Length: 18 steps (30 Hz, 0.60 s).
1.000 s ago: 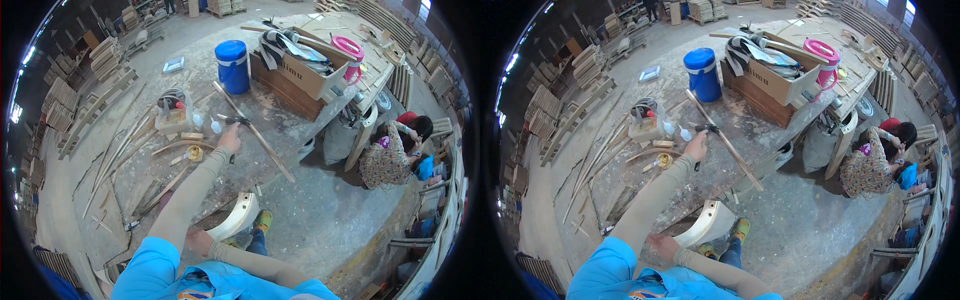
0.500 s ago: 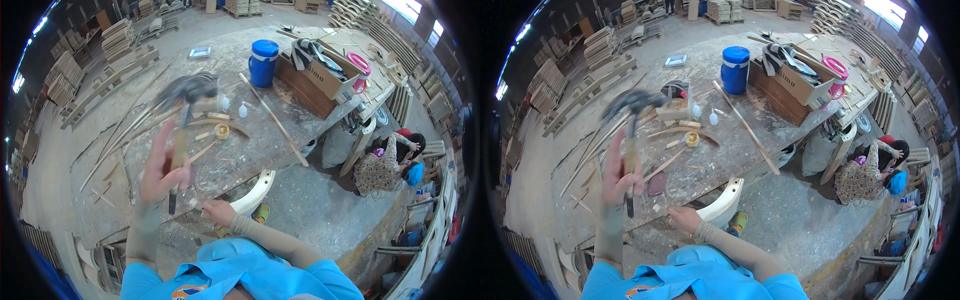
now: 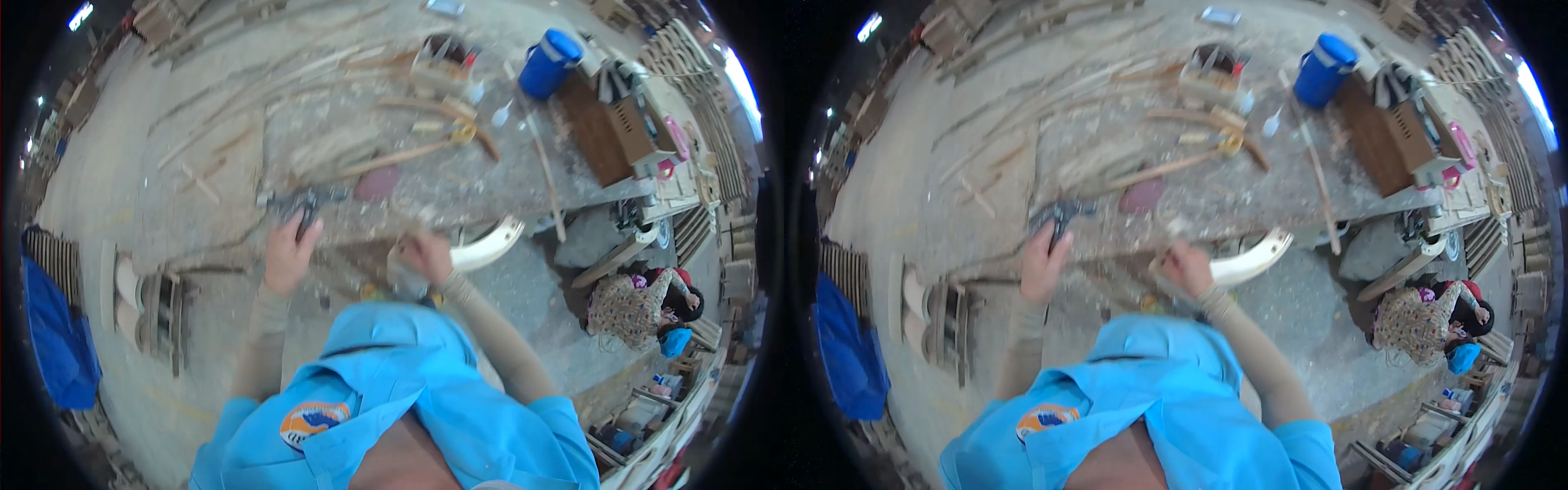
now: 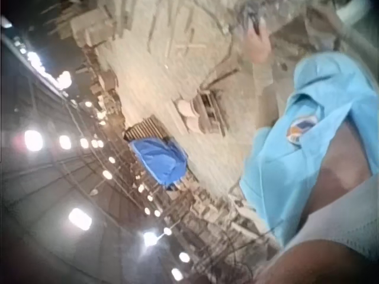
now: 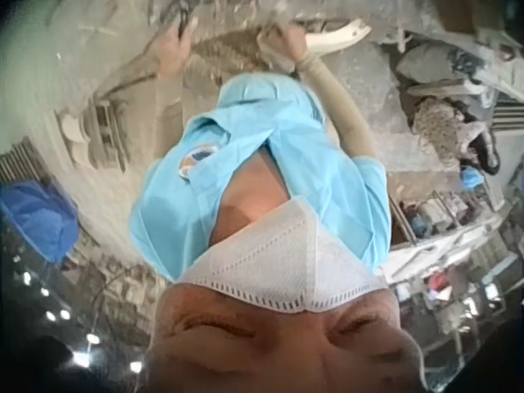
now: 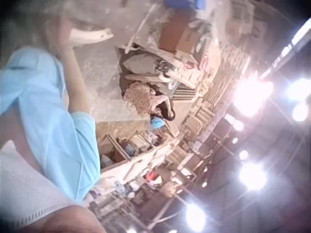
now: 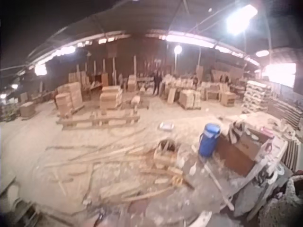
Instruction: The person holds a curved wooden piece and inserts small wooden dowels into pre-drilled holes. They then pick up a small rectangular wooden block and a metal clamp, positioning the clamp over the block to secure it.
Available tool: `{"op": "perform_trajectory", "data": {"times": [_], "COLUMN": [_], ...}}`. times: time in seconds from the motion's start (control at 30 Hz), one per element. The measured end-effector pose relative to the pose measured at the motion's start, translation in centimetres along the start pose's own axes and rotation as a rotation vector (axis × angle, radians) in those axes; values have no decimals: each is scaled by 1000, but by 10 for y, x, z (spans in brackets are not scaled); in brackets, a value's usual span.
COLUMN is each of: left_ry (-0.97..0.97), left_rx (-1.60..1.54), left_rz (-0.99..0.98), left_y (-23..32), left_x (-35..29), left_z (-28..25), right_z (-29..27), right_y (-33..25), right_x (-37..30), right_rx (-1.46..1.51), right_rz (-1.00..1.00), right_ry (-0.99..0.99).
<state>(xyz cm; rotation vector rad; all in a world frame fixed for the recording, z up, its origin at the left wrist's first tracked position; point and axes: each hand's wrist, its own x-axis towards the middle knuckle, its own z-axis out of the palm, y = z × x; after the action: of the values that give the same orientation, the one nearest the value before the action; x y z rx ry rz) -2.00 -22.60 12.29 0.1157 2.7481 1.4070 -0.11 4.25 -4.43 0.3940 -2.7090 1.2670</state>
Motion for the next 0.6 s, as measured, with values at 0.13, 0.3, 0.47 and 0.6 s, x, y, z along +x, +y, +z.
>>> {"op": "perform_trajectory", "data": {"times": [0.13, 0.3, 0.47, 0.6], "left_ry": [19, -38, -107, -157], "left_rx": [-162, -362, -411, -315], "left_rz": [-48, -57, -99, -66], "left_y": [-12, -26, -37, -49], "left_x": [-9, -7, -8, -7], "left_z": [3, 17, 30, 37], "right_z": [-8, -5, -11, -12], "right_y": [-21, -19, -28, -30], "right_x": [10, 8, 11, 12], "right_rx": [335, 350, 326, 342], "right_rz": [150, 152, 151, 165], "right_ry": [190, 152, 120, 114]}}
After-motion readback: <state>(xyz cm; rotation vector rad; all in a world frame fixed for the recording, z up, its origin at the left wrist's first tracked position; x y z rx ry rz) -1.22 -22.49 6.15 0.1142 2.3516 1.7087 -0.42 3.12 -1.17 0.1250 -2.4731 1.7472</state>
